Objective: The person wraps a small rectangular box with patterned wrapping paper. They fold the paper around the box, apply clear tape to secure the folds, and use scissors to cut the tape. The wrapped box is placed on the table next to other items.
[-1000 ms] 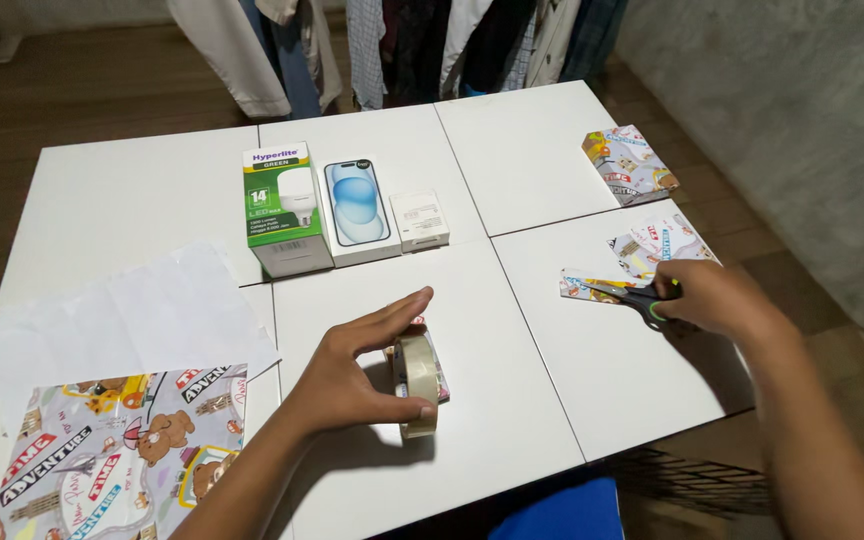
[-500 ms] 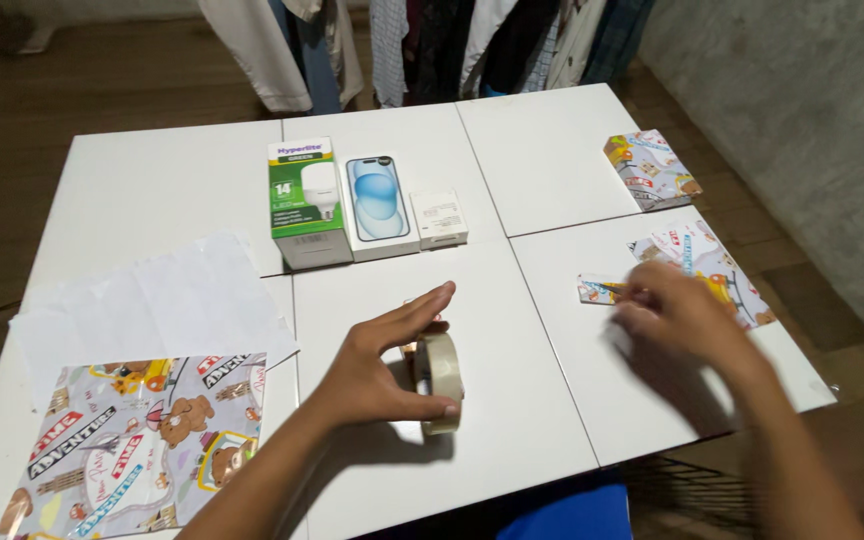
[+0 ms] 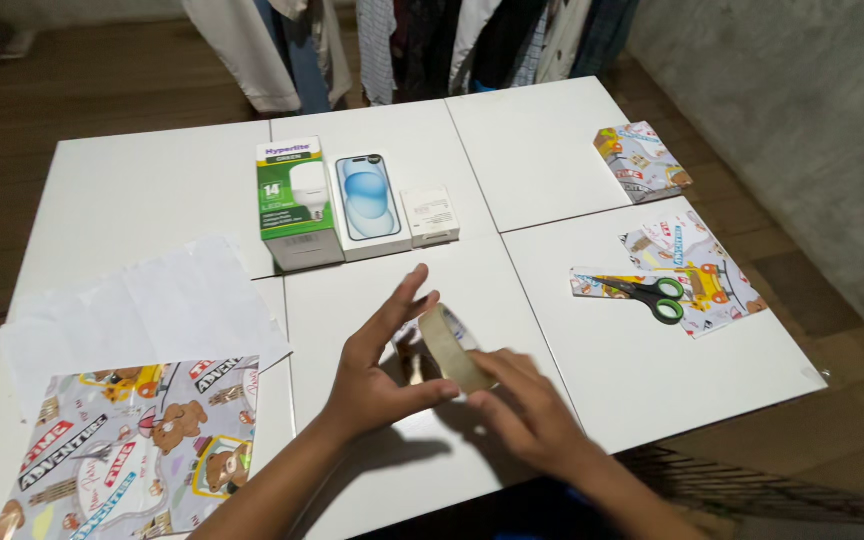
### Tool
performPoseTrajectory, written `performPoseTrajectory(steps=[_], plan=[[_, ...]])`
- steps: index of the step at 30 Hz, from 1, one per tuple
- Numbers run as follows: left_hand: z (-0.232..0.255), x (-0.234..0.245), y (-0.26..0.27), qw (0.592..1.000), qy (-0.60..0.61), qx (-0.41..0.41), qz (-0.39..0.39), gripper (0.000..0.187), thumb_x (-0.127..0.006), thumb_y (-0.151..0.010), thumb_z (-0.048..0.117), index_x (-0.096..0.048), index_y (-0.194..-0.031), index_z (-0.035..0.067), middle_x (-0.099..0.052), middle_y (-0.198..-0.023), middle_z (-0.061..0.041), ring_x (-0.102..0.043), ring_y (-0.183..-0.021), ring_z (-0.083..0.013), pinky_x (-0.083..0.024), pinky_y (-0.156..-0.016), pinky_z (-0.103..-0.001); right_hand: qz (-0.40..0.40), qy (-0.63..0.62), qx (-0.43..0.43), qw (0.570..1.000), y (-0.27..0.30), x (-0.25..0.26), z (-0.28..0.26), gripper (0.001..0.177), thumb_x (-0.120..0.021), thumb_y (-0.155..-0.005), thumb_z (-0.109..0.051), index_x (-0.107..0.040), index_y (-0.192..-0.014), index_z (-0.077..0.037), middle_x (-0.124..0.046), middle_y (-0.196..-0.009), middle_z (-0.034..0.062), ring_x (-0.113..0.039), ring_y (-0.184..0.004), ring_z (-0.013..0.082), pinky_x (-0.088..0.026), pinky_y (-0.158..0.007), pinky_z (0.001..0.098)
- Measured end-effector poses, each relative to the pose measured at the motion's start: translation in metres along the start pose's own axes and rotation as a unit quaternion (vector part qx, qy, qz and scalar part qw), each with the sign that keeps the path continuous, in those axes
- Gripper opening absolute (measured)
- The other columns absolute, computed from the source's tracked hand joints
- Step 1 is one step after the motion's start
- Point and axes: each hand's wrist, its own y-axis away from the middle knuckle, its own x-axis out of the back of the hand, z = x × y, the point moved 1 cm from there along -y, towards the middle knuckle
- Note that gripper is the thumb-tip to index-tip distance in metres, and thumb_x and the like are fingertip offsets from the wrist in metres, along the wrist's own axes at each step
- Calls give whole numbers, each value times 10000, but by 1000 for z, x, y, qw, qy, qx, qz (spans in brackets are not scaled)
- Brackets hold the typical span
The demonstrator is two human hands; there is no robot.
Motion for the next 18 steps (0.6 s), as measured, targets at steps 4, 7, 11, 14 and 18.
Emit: performPoseTrajectory(steps=[4, 7, 11, 14, 18], plan=[[-4, -2, -2, 994, 99, 45, -7, 1227, -867, -807, 374, -28, -1669, 133, -332, -1700, -198, -439, -1524, -354, -429, -1188, -460, 67, 205, 49, 975, 1, 42, 25, 516, -733, -770, -155, -642, -1269, -63, -655, -936, 92, -612, -896, 284, -414, -810, 433], [-5, 0, -3, 998, 45, 39, -7, 1202, -793, -857, 462, 19, -1689, 156, -387, -1702, -199, -474, -1532, -369, -396, -1232, -473, 100, 346, -26, 932, 12, 77, 54, 492, -709, -782, -101, -650, -1267, -45, -637, -1071, 121, -569, -1047, 323, -357, -883, 481], [-2, -2, -1, 997, 49, 53, -19, 1221, -767, -862, 502, 84, -1670, 167, -373, -1698, -201, -432, -1543, -381, -394, -1217, -490, 104, 457, -81, 880, 16, 117, 107, 438, -690, -842, -107, -673, -1279, -128, -651, -1139, 46, -584, -1116, 240, -360, -984, 479], [1, 0, -2, 997, 45, 48, -27, 1233, -764, -862, 492, 112, -1664, 162, -378, -1696, -203, -433, -1542, -385, -388, -1216, -492, 95, 496, -112, 856, 27, 127, 133, 425, -689, -879, -122, -681, -1303, -151, -649, -1123, 24, -587, -1130, 211, -351, -1001, 485], [3, -1, -2, 998, 34, 40, -30, 1247, -761, -863, 478, 133, -1672, 160, -389, -1699, -201, -449, -1542, -389, -362, -1239, -494, 78, 512, -128, 846, 34, 129, 147, 423, -699, -874, -132, -692, -1295, -167, -649, -1104, -1, -591, -1130, 200, -334, -1016, 498]])
